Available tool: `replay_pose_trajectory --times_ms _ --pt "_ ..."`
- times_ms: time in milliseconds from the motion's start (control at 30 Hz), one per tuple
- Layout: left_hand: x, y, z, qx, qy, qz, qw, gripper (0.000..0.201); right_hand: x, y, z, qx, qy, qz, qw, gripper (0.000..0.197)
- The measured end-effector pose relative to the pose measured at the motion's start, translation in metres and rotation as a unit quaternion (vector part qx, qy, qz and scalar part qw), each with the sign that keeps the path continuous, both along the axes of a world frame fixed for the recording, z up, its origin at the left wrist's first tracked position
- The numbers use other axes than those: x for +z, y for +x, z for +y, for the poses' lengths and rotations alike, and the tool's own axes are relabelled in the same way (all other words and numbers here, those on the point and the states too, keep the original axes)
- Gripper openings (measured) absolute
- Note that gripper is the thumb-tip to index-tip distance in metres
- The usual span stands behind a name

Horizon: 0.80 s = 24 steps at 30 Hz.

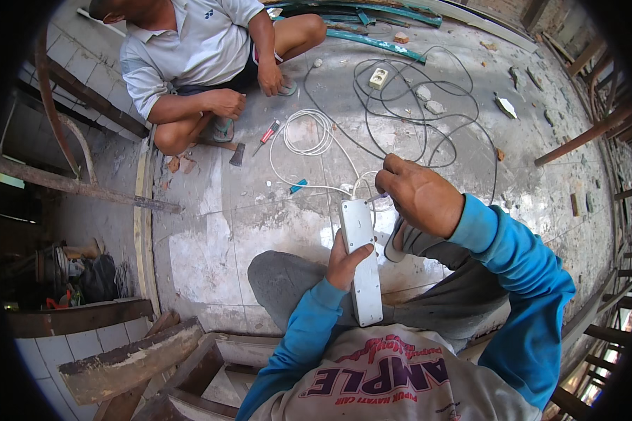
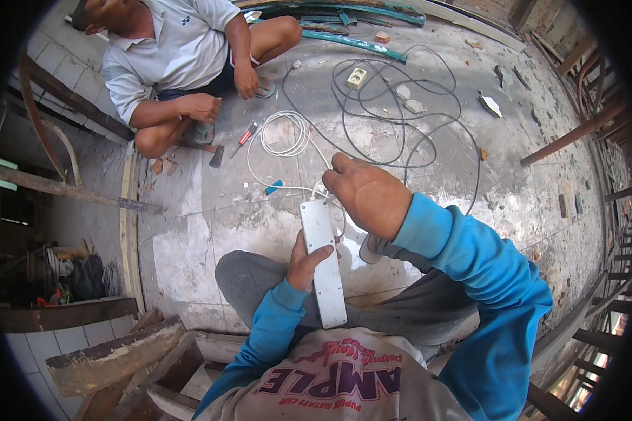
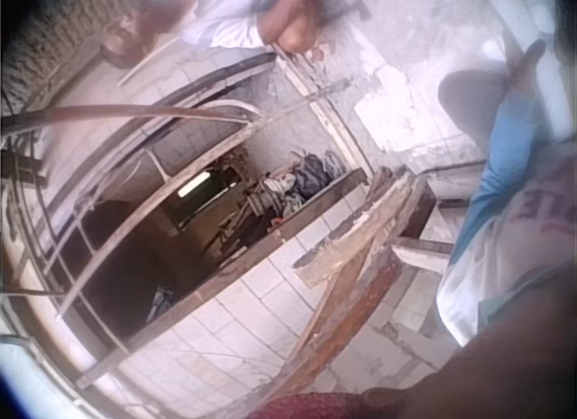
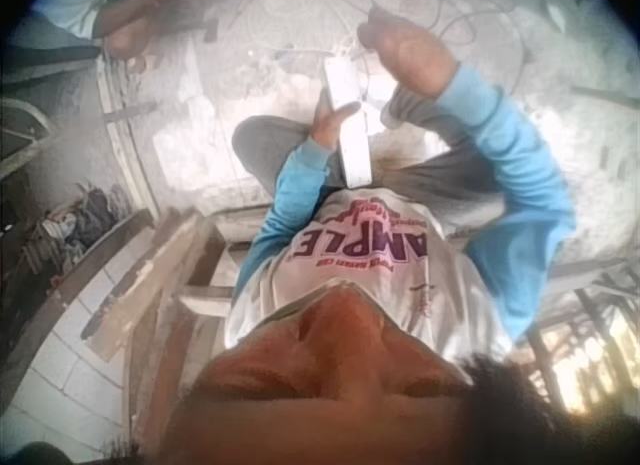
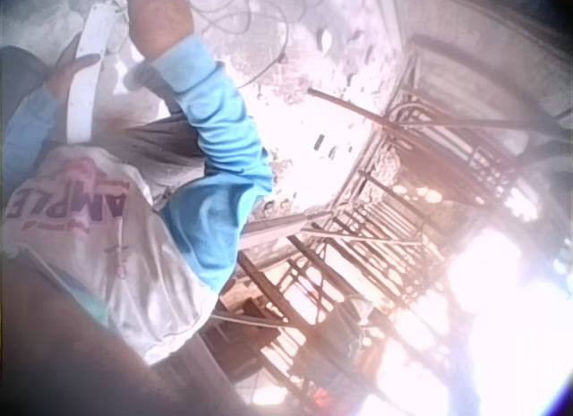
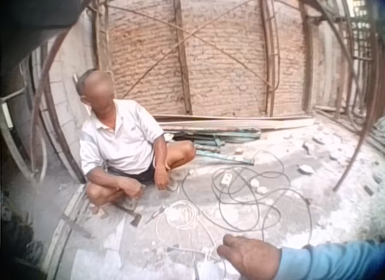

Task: The person wires a power strip by opening the casing and connecting wires to the internal terminals.

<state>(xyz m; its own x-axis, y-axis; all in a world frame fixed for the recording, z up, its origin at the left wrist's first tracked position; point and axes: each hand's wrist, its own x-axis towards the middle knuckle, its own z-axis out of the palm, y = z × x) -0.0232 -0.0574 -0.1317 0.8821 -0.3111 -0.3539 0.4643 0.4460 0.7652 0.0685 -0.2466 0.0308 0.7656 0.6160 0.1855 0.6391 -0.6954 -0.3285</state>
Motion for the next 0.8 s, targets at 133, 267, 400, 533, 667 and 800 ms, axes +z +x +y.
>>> replay_pose_trajectory --times_ms 133,267,400,533,667,800 --pt "0.0 0.0 0.0 0.002 -0.001 0.0 1.0 0.052 0.008 -0.001 0.002 -0.016 -0.062 0.028 0.998 0.014" --pt "-0.003 0.0 0.0 -0.005 0.01 -0.012 1.0 0.059 0.01 -0.001 0.008 -0.054 -0.061 0.057 0.995 0.013" --pt "-0.007 0.0 0.0 -0.002 0.005 -0.018 1.0 0.059 -0.001 0.002 0.002 -0.016 -0.002 0.011 1.0 0.014" --pt "-0.006 -0.001 -0.002 -0.001 0.003 -0.021 1.0 0.057 -0.005 0.004 0.003 -0.055 -0.06 0.035 0.996 0.014" --pt "-0.009 -0.002 0.0 -0.004 0.004 -0.022 1.0 0.056 0.012 0.002 0.003 -0.069 -0.038 0.061 0.995 0.016" --pt "-0.008 -0.001 -0.001 0.005 0.007 -0.017 1.0 0.058 0.023 -0.003 0.008 -0.045 0.015 0.071 0.996 0.018"
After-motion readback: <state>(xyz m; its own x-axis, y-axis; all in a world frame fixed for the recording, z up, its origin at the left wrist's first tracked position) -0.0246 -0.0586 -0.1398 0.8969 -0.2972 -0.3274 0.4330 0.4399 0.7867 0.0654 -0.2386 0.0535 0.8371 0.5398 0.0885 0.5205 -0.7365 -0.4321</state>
